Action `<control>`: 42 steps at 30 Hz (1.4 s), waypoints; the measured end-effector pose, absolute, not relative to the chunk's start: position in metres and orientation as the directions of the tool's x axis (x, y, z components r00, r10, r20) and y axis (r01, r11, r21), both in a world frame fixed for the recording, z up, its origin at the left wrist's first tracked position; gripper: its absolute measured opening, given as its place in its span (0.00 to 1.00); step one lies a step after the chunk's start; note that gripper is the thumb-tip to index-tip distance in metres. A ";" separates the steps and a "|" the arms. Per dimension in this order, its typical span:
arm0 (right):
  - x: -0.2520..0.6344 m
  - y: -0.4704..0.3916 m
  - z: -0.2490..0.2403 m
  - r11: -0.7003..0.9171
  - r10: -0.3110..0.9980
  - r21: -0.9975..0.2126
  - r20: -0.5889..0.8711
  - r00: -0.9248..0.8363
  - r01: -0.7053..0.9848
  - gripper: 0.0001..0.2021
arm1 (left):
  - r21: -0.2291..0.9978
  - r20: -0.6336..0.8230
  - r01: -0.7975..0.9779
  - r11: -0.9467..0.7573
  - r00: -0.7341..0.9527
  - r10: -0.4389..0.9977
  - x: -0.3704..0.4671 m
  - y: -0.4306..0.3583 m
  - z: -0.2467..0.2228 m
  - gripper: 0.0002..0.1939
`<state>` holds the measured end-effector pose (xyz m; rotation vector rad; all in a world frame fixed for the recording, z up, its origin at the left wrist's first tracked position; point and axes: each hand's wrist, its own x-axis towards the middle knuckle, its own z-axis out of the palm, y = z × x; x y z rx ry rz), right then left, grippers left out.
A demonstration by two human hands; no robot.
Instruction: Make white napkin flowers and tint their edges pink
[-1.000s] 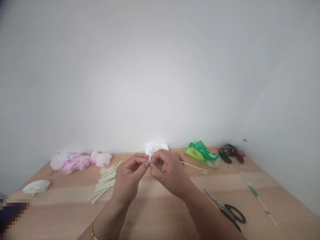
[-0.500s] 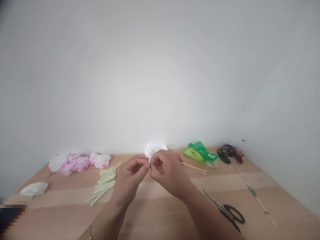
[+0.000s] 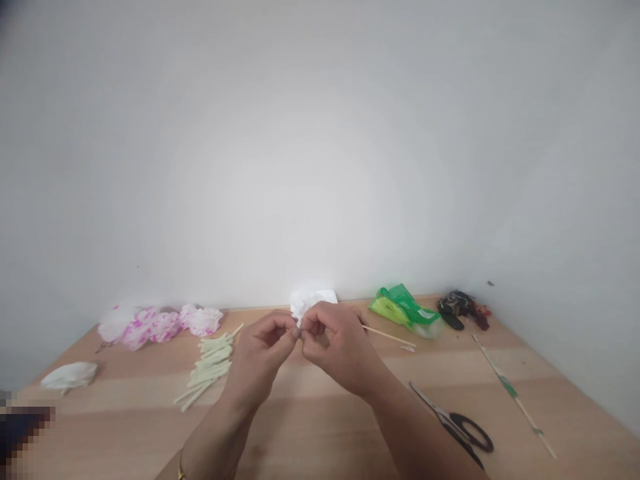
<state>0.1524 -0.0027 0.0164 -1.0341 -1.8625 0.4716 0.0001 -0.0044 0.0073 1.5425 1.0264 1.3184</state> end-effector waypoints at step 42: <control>0.155 0.002 0.016 0.417 0.899 -0.791 0.430 -0.077 0.449 0.05 | 0.949 0.303 -0.080 -0.305 -0.045 0.952 0.002 -0.004 0.011 0.08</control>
